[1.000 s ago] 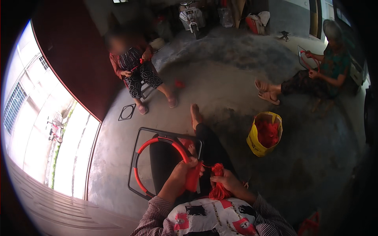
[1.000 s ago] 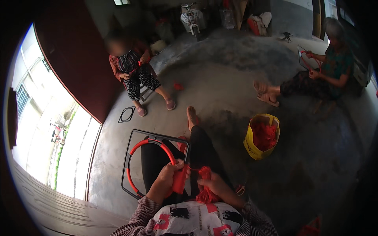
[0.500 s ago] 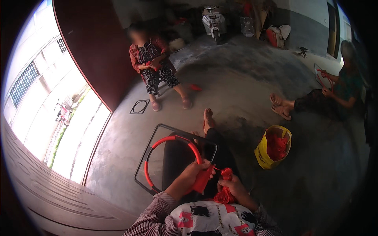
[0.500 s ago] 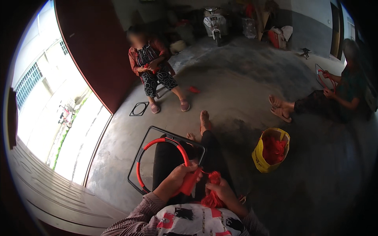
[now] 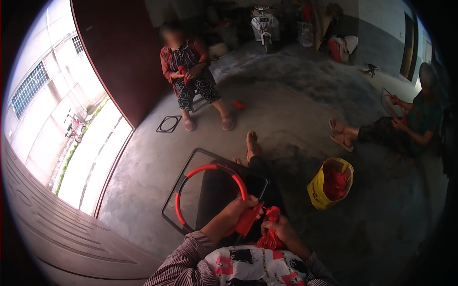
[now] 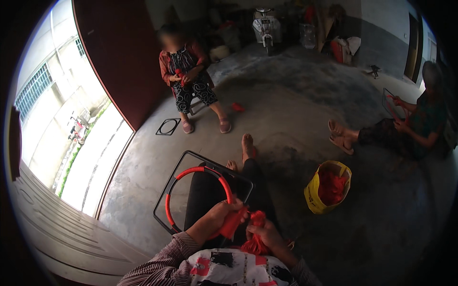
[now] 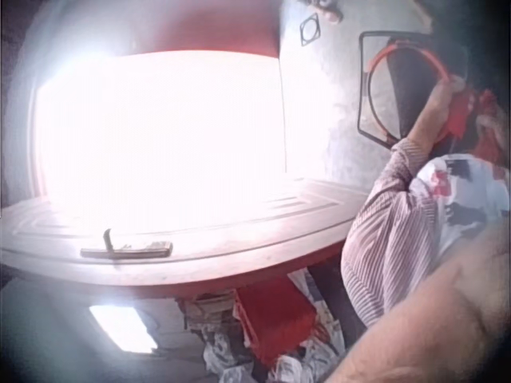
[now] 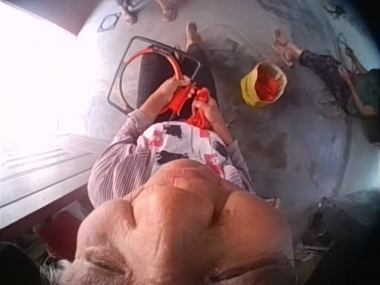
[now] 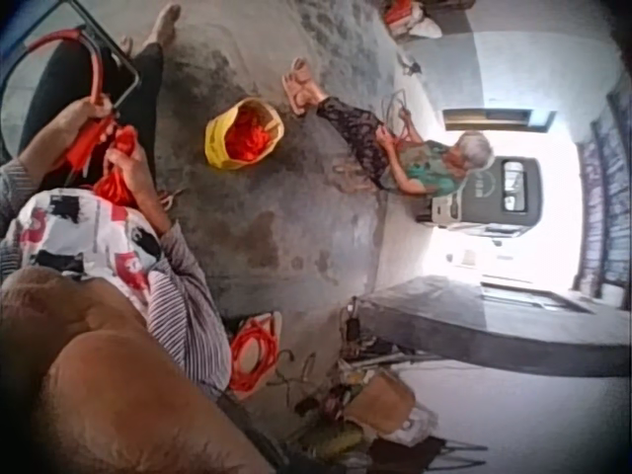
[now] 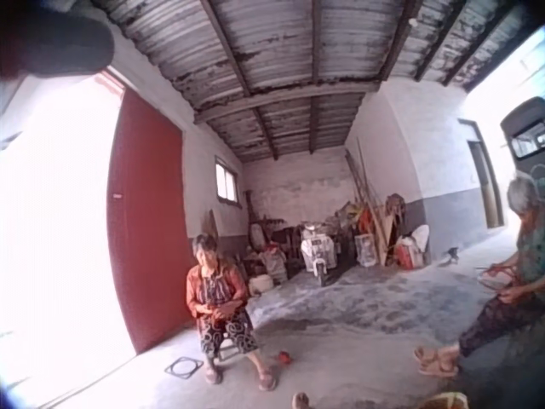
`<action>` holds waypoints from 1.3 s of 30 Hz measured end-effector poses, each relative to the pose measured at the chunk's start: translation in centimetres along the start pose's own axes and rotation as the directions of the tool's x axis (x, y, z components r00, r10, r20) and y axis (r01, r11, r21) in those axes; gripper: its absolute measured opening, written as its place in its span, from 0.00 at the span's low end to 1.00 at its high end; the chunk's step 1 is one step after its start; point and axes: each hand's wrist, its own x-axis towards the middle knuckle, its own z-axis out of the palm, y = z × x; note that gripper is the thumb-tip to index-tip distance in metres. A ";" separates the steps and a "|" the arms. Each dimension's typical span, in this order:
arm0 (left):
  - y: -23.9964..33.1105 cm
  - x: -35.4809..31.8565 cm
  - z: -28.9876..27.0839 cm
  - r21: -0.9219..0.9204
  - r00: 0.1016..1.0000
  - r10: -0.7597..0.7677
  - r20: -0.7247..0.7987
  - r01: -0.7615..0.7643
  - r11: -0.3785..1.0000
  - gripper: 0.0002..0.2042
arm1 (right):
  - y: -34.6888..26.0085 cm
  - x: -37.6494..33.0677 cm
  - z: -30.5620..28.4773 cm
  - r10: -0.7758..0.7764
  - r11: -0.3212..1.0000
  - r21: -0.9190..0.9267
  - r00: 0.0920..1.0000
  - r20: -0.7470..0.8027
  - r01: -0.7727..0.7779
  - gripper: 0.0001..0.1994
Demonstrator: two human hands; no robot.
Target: The recorder is wrapping a red cord or ribbon around a black and red circular frame, likely a component for furniture manufacturing.
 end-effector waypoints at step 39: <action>-0.2 0.4 -0.7 -0.027 0.999 0.000 0.039 0.001 1.000 0.05 | 1.0 0.4 -1.2 0.050 0.997 0.050 0.997 0.055 -0.053 0.18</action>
